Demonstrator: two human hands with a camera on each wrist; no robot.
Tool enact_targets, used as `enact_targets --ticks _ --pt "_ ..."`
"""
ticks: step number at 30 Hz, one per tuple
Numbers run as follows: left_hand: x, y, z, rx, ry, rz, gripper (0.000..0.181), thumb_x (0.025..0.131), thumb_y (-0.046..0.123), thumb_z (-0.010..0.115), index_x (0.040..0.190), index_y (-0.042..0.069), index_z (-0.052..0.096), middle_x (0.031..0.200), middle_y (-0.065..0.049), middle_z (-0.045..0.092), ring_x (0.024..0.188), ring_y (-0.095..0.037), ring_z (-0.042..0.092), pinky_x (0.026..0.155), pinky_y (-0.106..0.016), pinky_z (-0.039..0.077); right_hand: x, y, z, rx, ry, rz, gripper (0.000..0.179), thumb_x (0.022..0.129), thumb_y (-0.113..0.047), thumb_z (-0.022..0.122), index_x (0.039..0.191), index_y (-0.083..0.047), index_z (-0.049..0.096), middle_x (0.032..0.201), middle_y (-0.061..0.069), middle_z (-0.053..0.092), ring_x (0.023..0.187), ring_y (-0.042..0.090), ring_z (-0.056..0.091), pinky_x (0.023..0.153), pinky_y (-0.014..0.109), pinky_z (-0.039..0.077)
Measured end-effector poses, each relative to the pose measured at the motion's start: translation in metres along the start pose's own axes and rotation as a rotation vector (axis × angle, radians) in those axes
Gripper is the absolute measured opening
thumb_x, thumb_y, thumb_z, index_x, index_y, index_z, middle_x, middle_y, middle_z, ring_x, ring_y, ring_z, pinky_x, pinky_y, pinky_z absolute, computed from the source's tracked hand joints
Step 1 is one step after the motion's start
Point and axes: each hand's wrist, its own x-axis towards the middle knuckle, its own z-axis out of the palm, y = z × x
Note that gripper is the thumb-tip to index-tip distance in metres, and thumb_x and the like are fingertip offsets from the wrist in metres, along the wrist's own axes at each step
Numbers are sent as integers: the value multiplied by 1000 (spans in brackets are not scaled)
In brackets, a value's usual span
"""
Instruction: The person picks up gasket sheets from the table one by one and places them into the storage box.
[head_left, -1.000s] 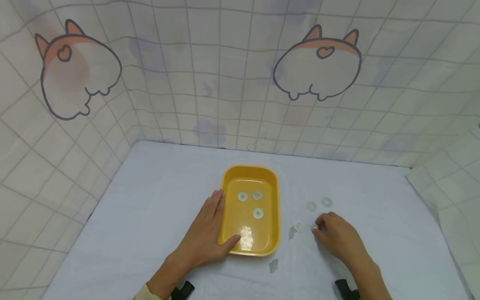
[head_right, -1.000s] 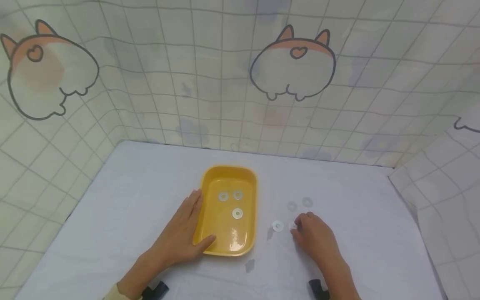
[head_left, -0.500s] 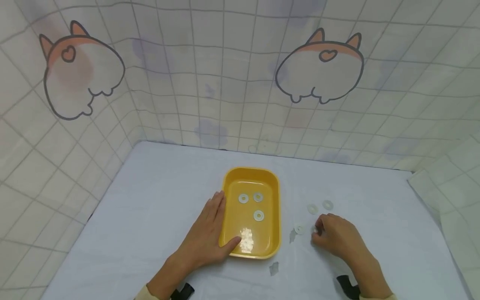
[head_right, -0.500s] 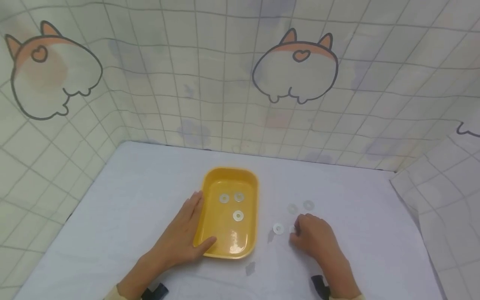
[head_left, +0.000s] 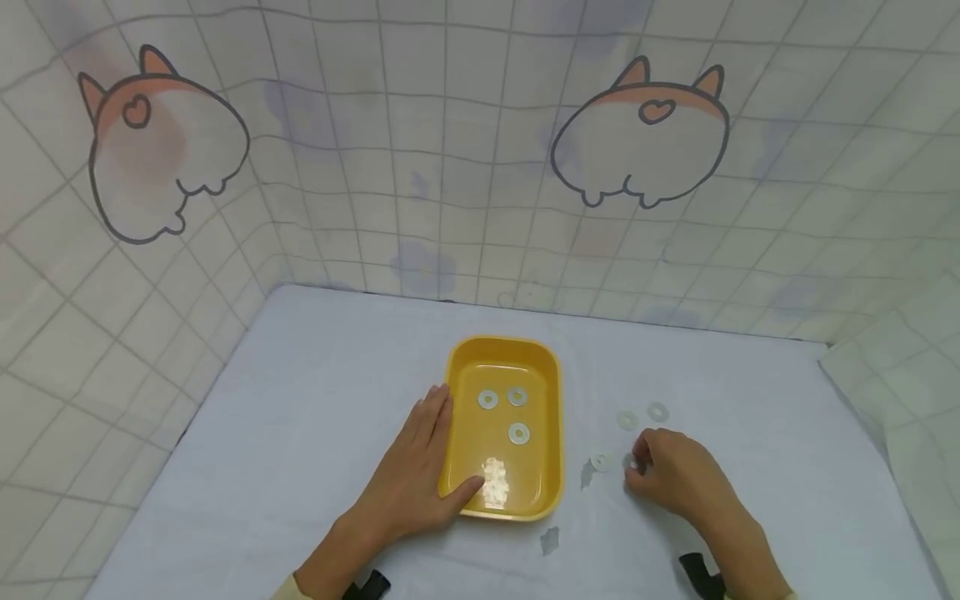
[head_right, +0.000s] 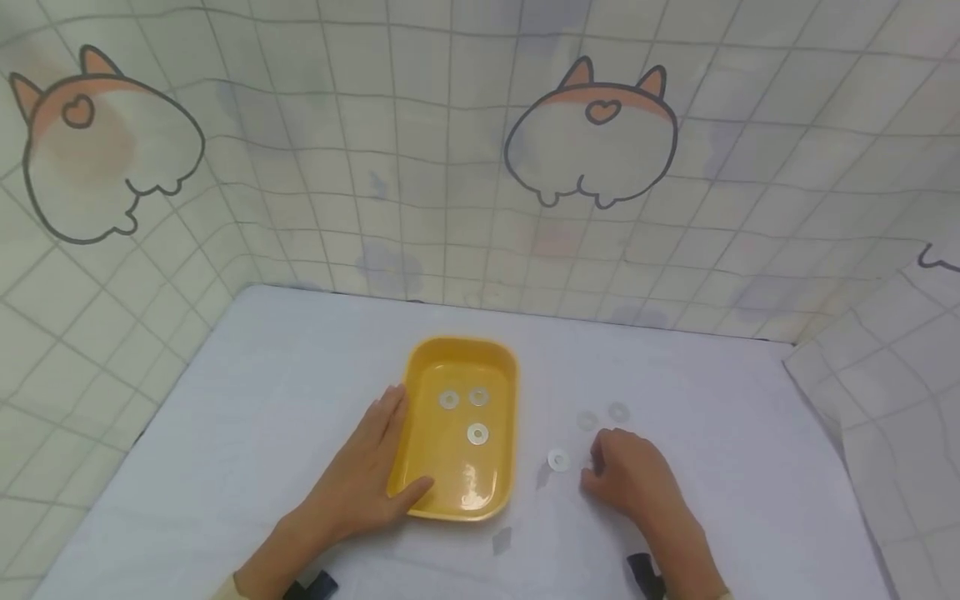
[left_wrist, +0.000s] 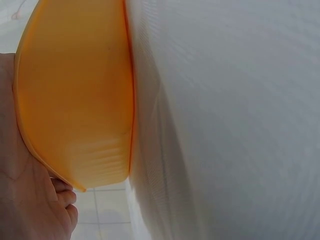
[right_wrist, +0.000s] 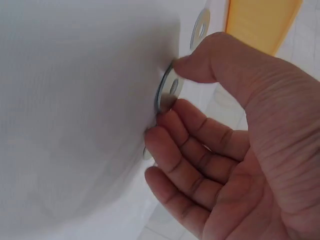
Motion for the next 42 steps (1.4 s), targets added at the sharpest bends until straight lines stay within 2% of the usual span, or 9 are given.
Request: enact_targets --ticks 3,9,12,16,21,27,33,39,42 --pt "1 0 0 -11 1 -1 107 97 62 61 166 -7 18 178 -19 16 168 -29 14 136 -25 -6 -1 -4 2 -31 42 13 23 76 -19 82 93 -5 74 81 1 71 70 15 58 69 39 58" --pt "0 0 1 1 -7 -7 106 97 62 60 166 -7 17 178 -19 15 168 -28 14 137 -31 2 -9 -8 12 -65 142 16 23 75 -19 80 91 -6 71 78 1 68 66 14 55 63 35 52" --pt "0 -1 1 4 -5 -5 106 97 61 60 166 -7 16 178 -19 15 168 -29 14 137 -28 -2 -11 -9 16 -63 182 9 23 75 -18 79 92 -5 71 78 1 67 66 14 53 62 33 51" --pt "0 -1 1 -20 3 -3 106 97 59 61 166 -8 17 178 -19 15 168 -29 15 134 -21 -11 -14 -8 16 -17 186 25 22 77 -20 78 94 -6 73 83 1 69 70 14 57 65 36 54" --pt "0 0 1 -28 24 11 106 96 57 64 165 -9 20 177 -21 18 167 -31 18 134 -20 -12 -16 -3 17 26 176 39 21 81 -22 79 96 -9 75 84 -1 69 73 12 58 67 35 54" --pt "0 -1 1 -3 60 23 102 91 50 67 164 -9 24 176 -21 22 165 -33 23 135 -20 -9 -15 -2 15 -18 189 -23 21 79 -21 81 96 -10 76 84 -2 69 73 13 57 69 37 53" --pt "1 -1 2 -11 56 16 103 91 49 67 164 -8 23 176 -21 21 165 -32 22 135 -20 -8 -15 4 10 -40 230 -127 20 76 -17 82 93 -10 75 85 -2 70 75 13 61 71 38 56" --pt "2 0 3 -9 56 11 103 91 50 68 164 -8 25 176 -21 21 165 -32 22 138 -30 4 -14 9 3 -37 263 -183 19 76 -15 81 93 -11 75 83 -4 69 74 10 58 71 36 54" --pt "2 1 3 -5 59 10 103 91 50 68 164 -8 25 176 -21 21 166 -32 22 138 -31 4 -13 8 0 -44 277 -205 18 76 -15 81 93 -13 75 83 -5 68 73 8 55 71 36 53"
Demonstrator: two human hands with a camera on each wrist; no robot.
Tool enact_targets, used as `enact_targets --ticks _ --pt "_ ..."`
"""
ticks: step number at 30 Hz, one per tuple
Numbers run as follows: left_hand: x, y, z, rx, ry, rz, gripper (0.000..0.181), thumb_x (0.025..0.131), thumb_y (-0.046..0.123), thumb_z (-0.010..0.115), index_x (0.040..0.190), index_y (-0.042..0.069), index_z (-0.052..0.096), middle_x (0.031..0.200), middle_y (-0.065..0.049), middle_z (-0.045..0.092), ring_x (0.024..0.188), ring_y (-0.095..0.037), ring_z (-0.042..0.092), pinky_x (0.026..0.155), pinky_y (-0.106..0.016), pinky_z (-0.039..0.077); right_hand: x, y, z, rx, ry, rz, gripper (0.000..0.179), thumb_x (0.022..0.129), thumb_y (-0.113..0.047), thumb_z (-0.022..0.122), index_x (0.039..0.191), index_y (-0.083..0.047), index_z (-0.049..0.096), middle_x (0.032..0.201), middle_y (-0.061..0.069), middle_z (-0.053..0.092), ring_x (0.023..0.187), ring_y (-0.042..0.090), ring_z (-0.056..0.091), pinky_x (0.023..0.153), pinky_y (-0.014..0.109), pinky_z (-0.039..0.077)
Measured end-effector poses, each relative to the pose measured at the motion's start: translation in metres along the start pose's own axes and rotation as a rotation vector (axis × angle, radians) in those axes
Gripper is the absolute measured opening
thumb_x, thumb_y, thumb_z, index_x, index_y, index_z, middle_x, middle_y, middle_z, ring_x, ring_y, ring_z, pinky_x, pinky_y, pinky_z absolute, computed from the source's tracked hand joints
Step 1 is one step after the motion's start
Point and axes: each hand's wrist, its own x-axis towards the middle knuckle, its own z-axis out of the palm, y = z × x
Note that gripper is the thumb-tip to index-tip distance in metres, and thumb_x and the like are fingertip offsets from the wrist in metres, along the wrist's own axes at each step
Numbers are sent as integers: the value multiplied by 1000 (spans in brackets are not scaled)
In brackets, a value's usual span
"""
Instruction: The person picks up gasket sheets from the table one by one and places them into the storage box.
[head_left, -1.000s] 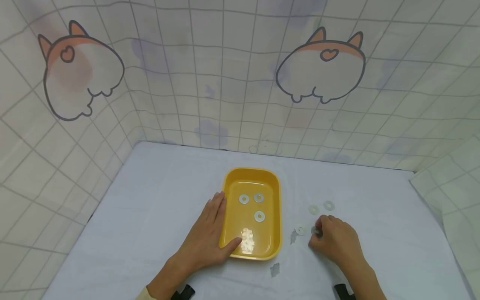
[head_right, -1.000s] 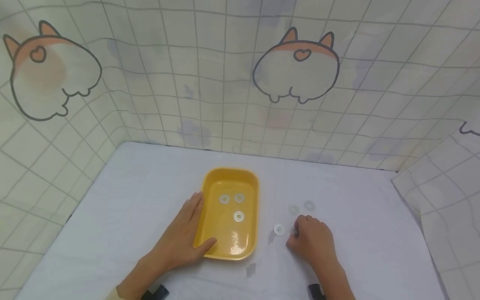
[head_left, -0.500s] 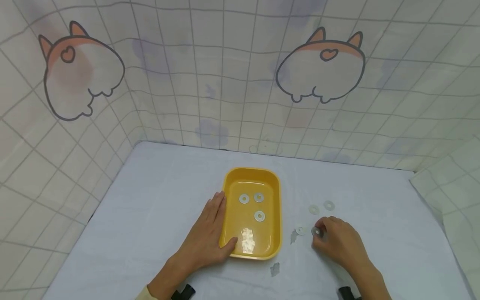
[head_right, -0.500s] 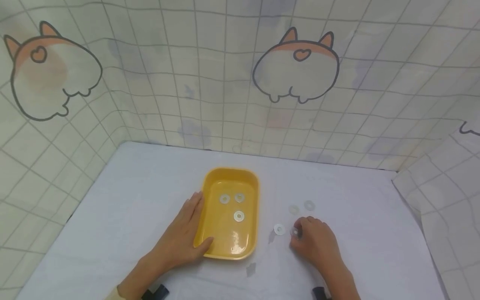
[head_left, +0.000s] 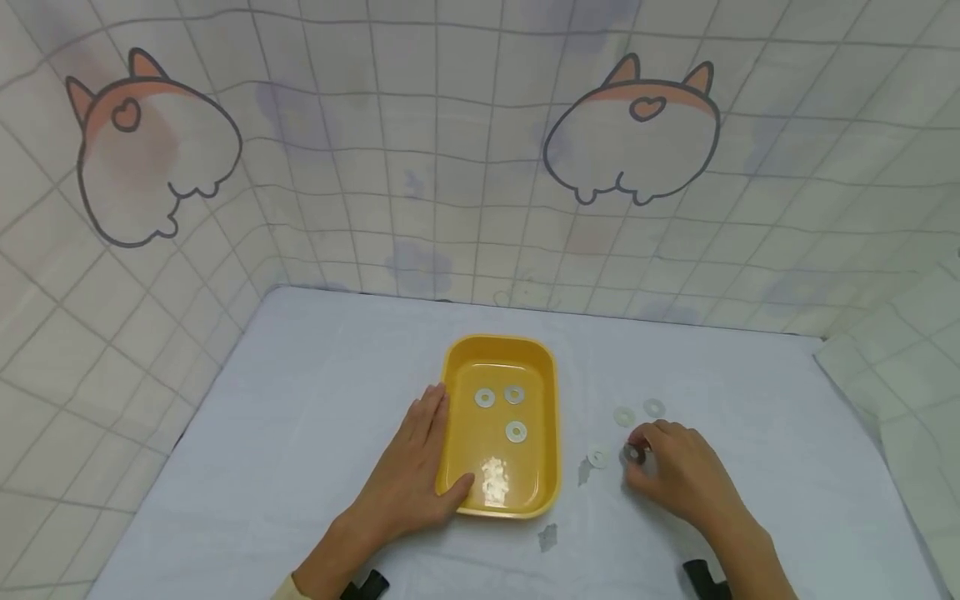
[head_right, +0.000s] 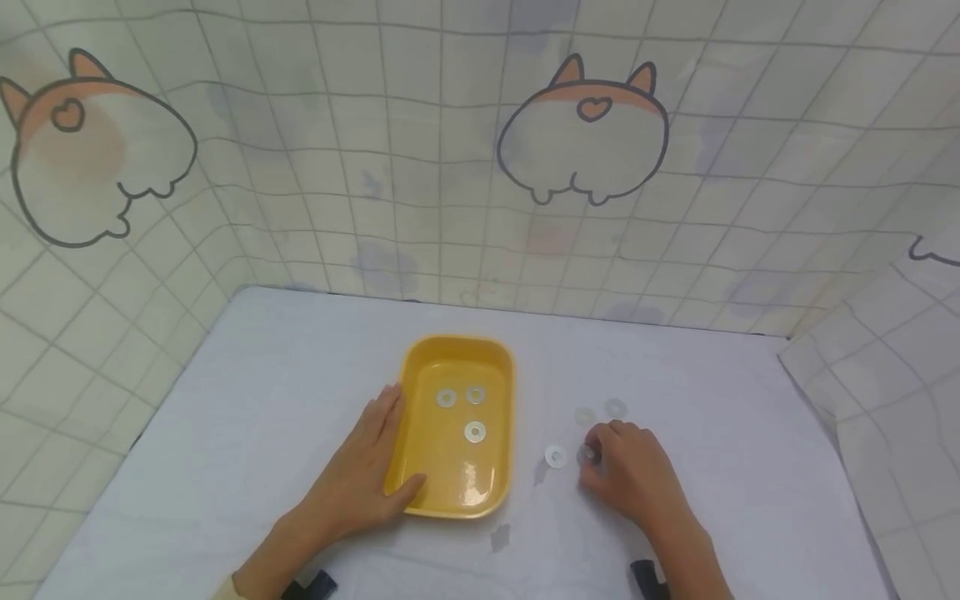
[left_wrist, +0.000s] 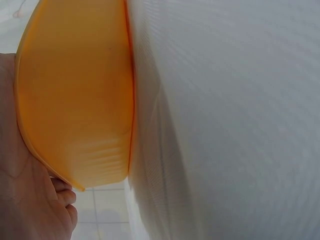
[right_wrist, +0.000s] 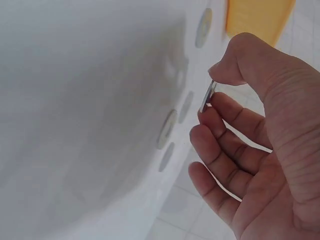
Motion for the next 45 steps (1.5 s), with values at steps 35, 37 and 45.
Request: enact_targets --ticks 35,37,45 --pt "2 0 -3 -8 -54 -10 104 93 52 65 166 -7 20 178 -20 15 167 -31 17 138 -39 11 22 -20 -21 -6 36 -83 19 78 -13 82 96 -11 75 87 -2 73 81 17 61 89 49 60" --pt "2 0 -4 -10 -59 -11 104 93 52 65 166 -7 19 178 -19 14 167 -31 16 138 -42 15 24 -21 -21 7 26 -76 20 79 -15 82 97 -11 75 88 -2 73 82 17 62 91 51 60" --pt "-1 -1 -5 0 -38 -11 102 94 52 65 165 -8 21 178 -20 16 166 -33 19 134 -21 -11 33 -30 -22 88 29 -98 19 81 -12 82 98 -12 75 90 -2 74 83 19 66 87 46 60"
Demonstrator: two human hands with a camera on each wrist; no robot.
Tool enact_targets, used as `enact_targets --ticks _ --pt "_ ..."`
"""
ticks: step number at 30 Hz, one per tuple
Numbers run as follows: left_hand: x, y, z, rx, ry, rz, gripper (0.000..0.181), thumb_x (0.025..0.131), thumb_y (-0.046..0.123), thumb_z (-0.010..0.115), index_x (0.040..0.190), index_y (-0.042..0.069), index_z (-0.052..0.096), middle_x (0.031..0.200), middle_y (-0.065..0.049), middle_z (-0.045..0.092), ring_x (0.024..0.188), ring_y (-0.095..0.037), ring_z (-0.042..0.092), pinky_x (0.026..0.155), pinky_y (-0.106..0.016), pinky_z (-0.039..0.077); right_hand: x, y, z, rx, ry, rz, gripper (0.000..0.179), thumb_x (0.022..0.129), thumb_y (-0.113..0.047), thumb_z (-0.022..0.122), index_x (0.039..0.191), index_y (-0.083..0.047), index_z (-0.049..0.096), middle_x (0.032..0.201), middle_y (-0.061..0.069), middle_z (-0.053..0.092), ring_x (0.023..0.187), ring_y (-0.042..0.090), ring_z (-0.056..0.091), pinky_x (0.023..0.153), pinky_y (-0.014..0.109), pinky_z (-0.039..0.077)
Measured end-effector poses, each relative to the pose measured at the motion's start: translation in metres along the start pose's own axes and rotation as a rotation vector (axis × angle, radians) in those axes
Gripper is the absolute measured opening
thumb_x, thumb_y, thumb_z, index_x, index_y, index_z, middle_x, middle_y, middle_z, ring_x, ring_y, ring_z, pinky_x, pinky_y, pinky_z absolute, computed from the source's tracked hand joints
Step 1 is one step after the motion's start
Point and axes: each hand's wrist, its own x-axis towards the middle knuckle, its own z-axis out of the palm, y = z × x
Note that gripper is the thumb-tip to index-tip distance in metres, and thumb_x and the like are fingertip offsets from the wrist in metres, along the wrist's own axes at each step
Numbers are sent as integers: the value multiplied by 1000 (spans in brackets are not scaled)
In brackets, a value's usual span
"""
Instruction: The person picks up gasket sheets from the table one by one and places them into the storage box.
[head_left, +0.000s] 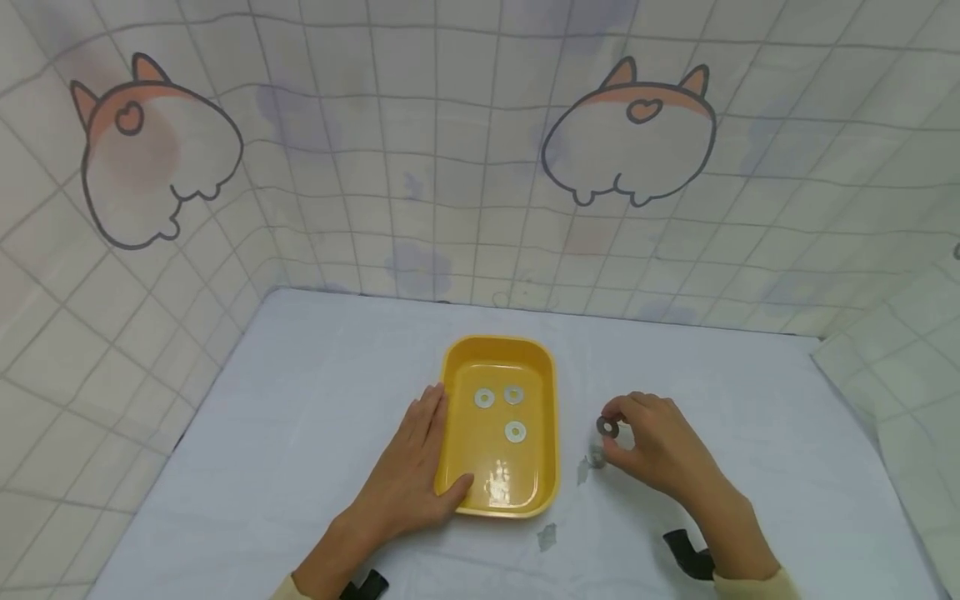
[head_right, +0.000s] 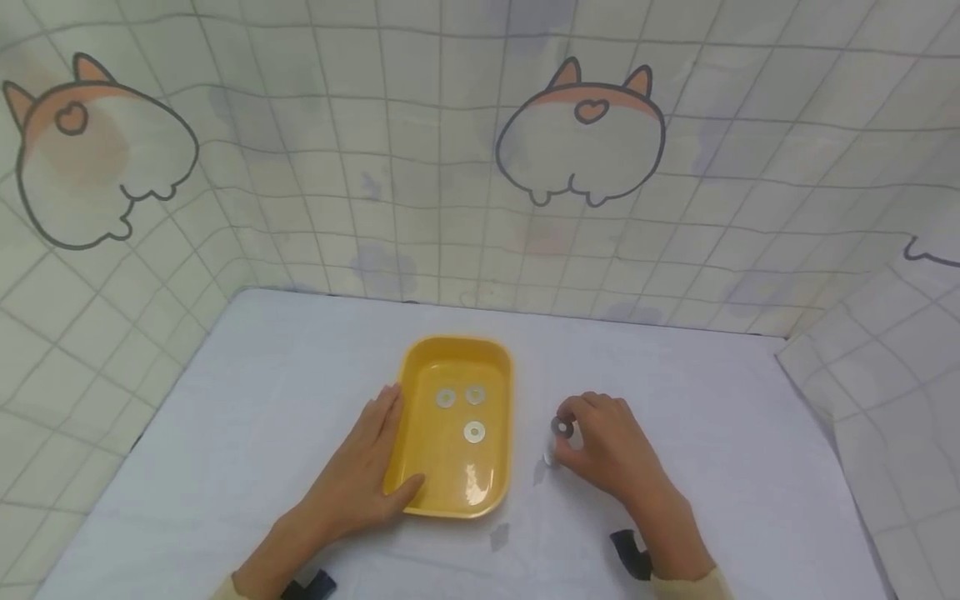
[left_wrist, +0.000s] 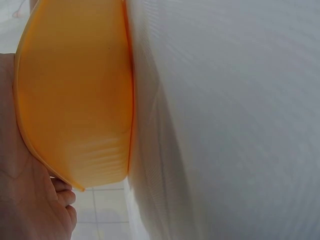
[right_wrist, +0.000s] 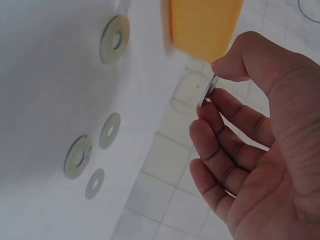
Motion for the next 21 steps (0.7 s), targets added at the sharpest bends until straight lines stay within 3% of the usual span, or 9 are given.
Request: enact_targets --ticks 9,16,18,21 --pt "0 1 1 -33 -14 -9 105 95 55 64 166 -6 18 179 -19 13 168 -31 14 135 -22 -10 11 -8 -1 16 14 -21 19 80 -12 81 99 -12 74 90 -1 73 85 21 67 86 44 60" --pt "1 4 0 -23 -18 -9 106 94 55 65 166 -6 18 179 -18 12 168 -31 14 137 -43 18 17 -13 1 36 29 22 21 82 -16 81 101 -12 76 94 0 74 89 21 67 87 44 60" --pt "1 3 0 -14 -9 -7 106 93 55 65 166 -7 19 178 -19 14 167 -31 16 137 -43 18 19 -15 2 42 30 28 21 82 -17 81 102 -12 76 95 1 74 90 22 67 88 45 61" --pt "0 2 1 -3 0 -4 106 94 56 65 166 -7 19 178 -19 15 167 -32 17 139 -35 8 24 -20 2 48 30 30 21 84 -17 80 104 -12 76 96 1 74 92 24 67 89 45 61"
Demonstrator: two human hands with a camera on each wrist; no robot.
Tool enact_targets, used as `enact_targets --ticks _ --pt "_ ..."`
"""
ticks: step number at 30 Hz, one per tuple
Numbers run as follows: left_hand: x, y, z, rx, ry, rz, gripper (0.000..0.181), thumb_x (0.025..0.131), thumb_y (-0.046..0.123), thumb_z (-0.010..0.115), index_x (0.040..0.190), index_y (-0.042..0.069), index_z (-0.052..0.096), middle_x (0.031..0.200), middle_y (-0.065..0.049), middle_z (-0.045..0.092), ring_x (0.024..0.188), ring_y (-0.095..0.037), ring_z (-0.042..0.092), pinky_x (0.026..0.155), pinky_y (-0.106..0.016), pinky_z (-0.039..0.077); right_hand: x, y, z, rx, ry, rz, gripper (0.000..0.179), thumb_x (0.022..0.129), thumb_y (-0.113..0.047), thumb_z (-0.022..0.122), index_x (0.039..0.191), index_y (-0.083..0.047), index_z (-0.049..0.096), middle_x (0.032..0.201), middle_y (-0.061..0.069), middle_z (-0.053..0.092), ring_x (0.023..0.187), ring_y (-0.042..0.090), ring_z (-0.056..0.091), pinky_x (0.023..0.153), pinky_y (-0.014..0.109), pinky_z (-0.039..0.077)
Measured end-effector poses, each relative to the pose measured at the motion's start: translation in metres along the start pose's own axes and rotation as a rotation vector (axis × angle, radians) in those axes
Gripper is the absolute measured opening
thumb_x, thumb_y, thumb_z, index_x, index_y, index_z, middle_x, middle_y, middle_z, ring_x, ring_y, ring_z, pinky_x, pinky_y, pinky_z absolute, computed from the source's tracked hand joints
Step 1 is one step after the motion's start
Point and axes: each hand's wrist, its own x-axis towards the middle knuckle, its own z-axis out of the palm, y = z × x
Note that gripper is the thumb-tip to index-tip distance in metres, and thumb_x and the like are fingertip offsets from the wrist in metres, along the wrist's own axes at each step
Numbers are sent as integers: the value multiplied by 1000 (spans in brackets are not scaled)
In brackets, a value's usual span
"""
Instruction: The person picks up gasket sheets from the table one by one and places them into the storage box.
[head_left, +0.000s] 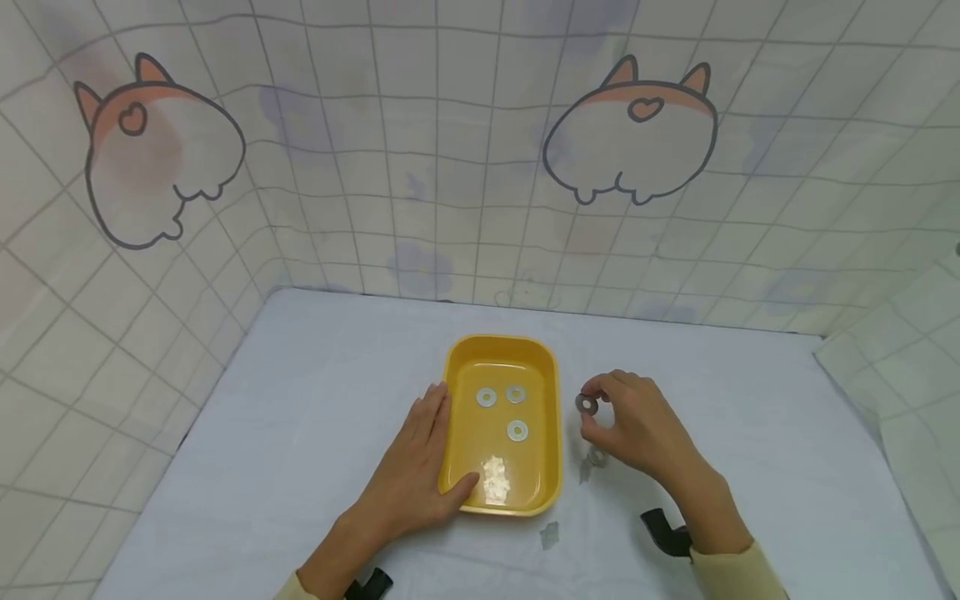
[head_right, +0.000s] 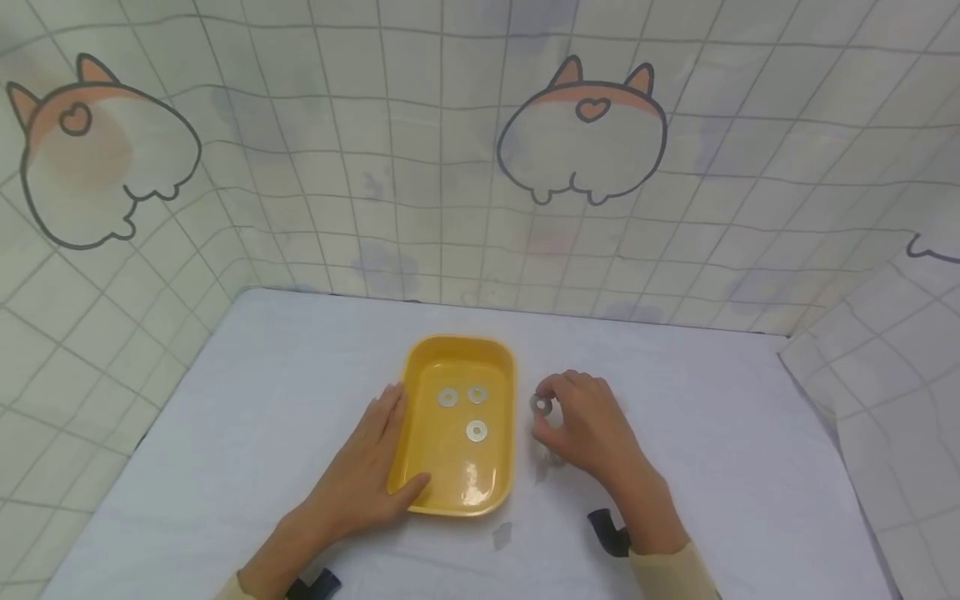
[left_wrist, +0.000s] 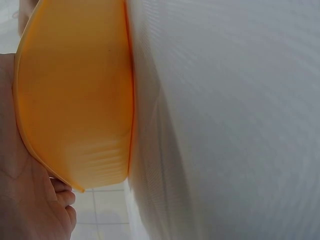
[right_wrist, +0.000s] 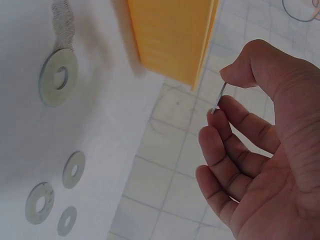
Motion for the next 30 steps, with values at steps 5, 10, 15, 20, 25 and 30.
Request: enact_targets --ticks 5,10,15,20,25,30 --pt "-1 -1 1 3 -14 -7 105 95 58 63 166 -6 19 179 -18 14 168 -30 15 138 -29 0 8 -6 1 13 -12 -8 21 85 -17 79 106 -12 76 98 2 75 94 25 68 89 44 62" --pt "-1 -2 1 0 -15 -8 106 94 58 64 166 -7 21 178 -19 15 167 -31 16 136 -45 21 17 -10 5 7 -26 -37 22 87 -19 80 107 -12 76 101 1 76 95 24 68 91 43 61" --pt "-2 -2 4 4 4 0 106 93 57 66 165 -8 23 177 -20 18 166 -33 19 134 -47 25 27 -15 8 -13 -28 -101 24 88 -22 82 108 -10 75 101 2 76 92 21 66 92 42 60" --pt "-2 -1 4 -5 14 10 107 94 57 66 165 -8 20 177 -20 17 167 -33 19 137 -40 15 38 -19 7 -26 -60 -129 26 87 -20 81 110 -8 76 101 3 75 91 21 65 93 44 60" --pt "0 -1 4 4 46 35 107 93 57 66 165 -9 21 176 -22 21 165 -34 22 137 -38 14 52 -27 6 -11 -101 -144 25 88 -20 79 109 -9 75 99 2 74 89 20 63 93 43 58" --pt "1 -3 3 12 44 37 106 94 57 66 164 -10 24 176 -22 21 165 -35 24 137 -40 16 68 -36 8 4 -110 -182 23 89 -22 78 108 -8 75 100 3 74 89 20 63 92 41 59"
